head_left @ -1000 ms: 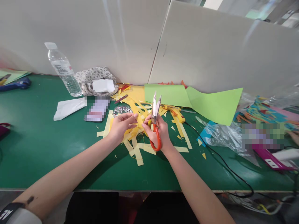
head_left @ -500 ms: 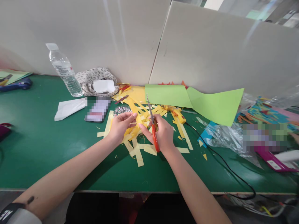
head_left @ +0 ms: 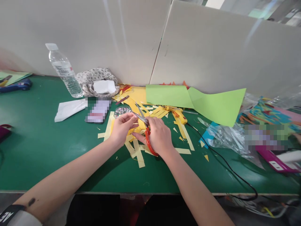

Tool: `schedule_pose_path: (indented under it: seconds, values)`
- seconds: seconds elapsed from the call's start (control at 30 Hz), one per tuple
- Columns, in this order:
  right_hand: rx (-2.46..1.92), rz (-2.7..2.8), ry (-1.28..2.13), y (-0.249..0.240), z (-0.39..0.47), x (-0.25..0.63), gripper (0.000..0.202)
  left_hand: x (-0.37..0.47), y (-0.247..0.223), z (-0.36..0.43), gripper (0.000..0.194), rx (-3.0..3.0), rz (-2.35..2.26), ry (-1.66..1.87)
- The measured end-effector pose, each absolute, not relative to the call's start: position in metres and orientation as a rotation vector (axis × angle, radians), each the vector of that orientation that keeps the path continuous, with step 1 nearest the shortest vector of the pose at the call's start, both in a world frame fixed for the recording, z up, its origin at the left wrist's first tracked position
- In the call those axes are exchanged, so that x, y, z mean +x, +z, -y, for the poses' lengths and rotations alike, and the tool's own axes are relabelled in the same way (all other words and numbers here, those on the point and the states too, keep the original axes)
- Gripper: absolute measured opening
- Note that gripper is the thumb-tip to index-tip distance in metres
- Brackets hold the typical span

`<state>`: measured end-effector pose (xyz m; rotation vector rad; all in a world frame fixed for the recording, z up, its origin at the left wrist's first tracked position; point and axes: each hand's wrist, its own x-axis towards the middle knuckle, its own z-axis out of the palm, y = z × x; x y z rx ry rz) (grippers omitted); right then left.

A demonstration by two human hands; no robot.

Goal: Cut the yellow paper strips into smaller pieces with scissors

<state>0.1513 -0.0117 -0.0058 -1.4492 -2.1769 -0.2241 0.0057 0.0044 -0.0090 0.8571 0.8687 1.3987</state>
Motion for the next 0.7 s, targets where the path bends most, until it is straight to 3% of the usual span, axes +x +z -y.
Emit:
schedule_pose_path:
  seconds: [0.7]
  values:
    - [-1.424,2.107,-0.288,-0.0049,0.0115,0.1534,0.034,0.0065,-0.0082,-0.0032,0.016,0.781,-0.771,1.312]
